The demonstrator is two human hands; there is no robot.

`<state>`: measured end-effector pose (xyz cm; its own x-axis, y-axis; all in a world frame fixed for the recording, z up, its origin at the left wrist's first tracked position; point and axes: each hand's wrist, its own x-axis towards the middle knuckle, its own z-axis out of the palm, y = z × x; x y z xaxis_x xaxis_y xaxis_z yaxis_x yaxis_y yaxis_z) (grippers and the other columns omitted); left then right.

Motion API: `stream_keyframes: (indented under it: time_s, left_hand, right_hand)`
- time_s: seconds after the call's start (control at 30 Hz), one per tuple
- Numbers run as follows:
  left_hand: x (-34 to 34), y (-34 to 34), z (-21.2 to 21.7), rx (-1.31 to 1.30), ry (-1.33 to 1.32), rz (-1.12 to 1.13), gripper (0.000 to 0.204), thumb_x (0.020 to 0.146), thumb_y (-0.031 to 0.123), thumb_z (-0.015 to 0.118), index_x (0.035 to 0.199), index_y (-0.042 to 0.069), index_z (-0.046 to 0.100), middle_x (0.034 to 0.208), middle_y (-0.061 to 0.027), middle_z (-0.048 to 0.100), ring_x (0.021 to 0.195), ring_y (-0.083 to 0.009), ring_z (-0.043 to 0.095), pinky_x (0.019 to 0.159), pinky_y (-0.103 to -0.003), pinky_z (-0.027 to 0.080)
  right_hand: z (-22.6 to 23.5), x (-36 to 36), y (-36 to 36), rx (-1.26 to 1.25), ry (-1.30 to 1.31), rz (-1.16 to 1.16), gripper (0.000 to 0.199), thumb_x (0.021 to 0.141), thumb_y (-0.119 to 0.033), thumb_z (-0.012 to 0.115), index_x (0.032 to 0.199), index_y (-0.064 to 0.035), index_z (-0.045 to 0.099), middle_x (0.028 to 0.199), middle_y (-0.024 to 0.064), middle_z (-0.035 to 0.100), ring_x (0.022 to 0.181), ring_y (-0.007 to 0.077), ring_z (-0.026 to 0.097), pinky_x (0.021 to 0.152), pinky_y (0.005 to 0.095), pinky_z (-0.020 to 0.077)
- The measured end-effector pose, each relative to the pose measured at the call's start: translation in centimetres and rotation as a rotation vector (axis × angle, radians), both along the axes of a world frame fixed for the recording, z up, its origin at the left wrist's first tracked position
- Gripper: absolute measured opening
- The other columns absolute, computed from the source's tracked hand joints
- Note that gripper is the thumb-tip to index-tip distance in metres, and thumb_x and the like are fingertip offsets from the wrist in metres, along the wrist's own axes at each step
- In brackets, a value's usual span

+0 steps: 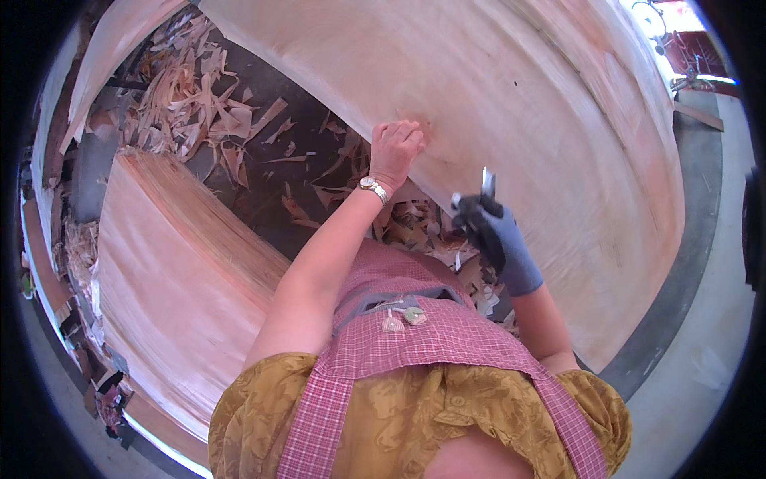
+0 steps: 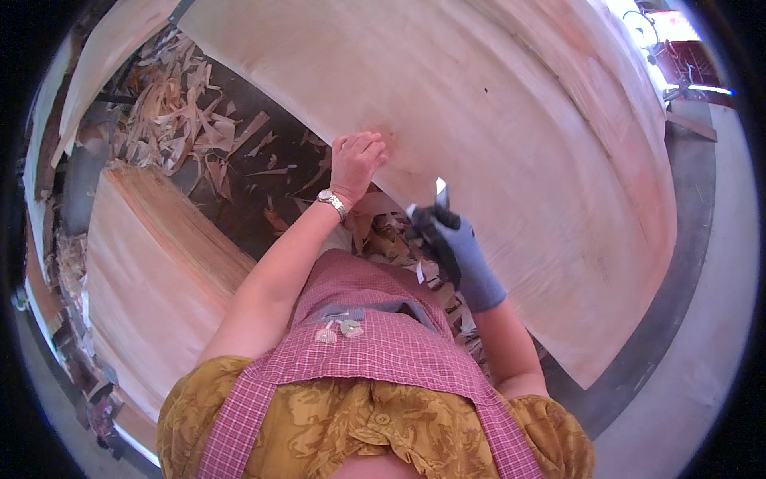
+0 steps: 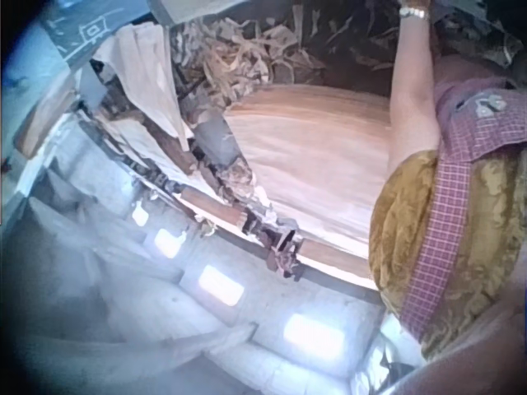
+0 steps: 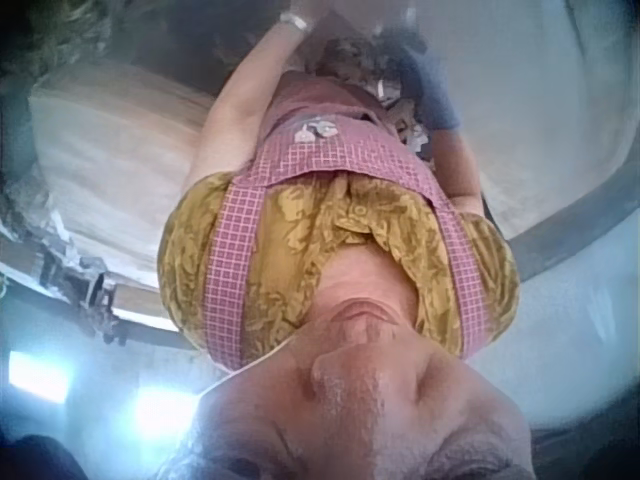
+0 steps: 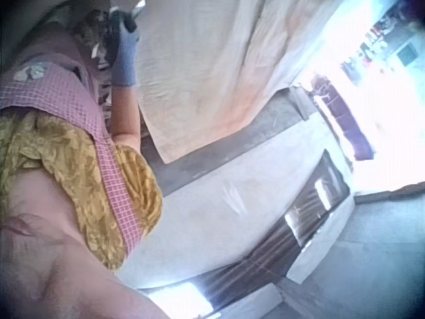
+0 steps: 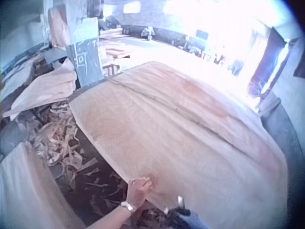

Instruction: The person inspects and repairs sheets of wood veneer by hand and using a utility knife, peeling back damaged sections, cutting out holes, and applying tape over cracks.

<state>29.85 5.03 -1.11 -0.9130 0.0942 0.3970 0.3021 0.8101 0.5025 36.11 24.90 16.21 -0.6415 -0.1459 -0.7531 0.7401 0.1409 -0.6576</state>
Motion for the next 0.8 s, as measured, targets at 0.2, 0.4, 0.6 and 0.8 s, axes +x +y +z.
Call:
stream_keyframes:
  time_s: [0.2,0.4,0.6,0.8]
  left_hand:
    - [-0.3,-0.7,0.0,0.056,-0.018,-0.009,0.021,0.077,0.024,0.074,0.094,0.016,0.065,0.112,0.0022,0.063,0.109,-0.0158,0.058,0.098,-0.039,0.036]
    - [-0.4,-0.8,1.1,0.134,-0.053,-0.005,0.045,0.077,0.026,0.074,0.119,0.016,0.06,0.128,0.0002,0.058,0.109,-0.0177,0.056,0.096,-0.038,0.037]
    - [-0.8,-1.3,0.2,-0.172,-0.046,-0.086,0.06,0.077,0.029,0.074,0.131,0.011,0.057,0.137,-0.0006,0.055,0.113,-0.0174,0.053,0.094,-0.036,0.038]
    - [-1.2,-0.9,0.8,-0.297,-0.067,-0.104,0.056,0.079,0.031,0.073,0.129,0.009,0.059,0.138,-0.0018,0.055,0.114,-0.0173,0.052,0.093,-0.037,0.039]
  right_hand:
    - [-3.3,-6.3,-3.5,-0.131,0.145,-0.151,0.03,0.097,-0.033,0.063,0.111,-0.0065,0.065,0.082,-0.0007,0.063,0.053,0.0018,0.043,0.046,0.0186,0.0325]
    - [-10.1,-7.5,-3.3,-0.194,0.005,-0.131,0.031,0.098,-0.035,0.061,0.114,-0.0079,0.064,0.086,-0.0002,0.066,0.056,0.0027,0.046,0.046,0.0176,0.0335]
    - [-8.5,-7.9,-3.5,-0.094,-0.056,-0.033,0.035,0.095,-0.039,0.064,0.111,-0.0079,0.066,0.088,0.0011,0.07,0.063,0.0021,0.054,0.047,0.016,0.0365]
    - [-10.1,-9.9,-0.6,0.79,0.468,0.546,0.025,0.089,-0.03,0.064,0.096,-0.0069,0.068,0.085,0.0145,0.071,0.075,0.03,0.068,0.063,0.0422,0.0513]
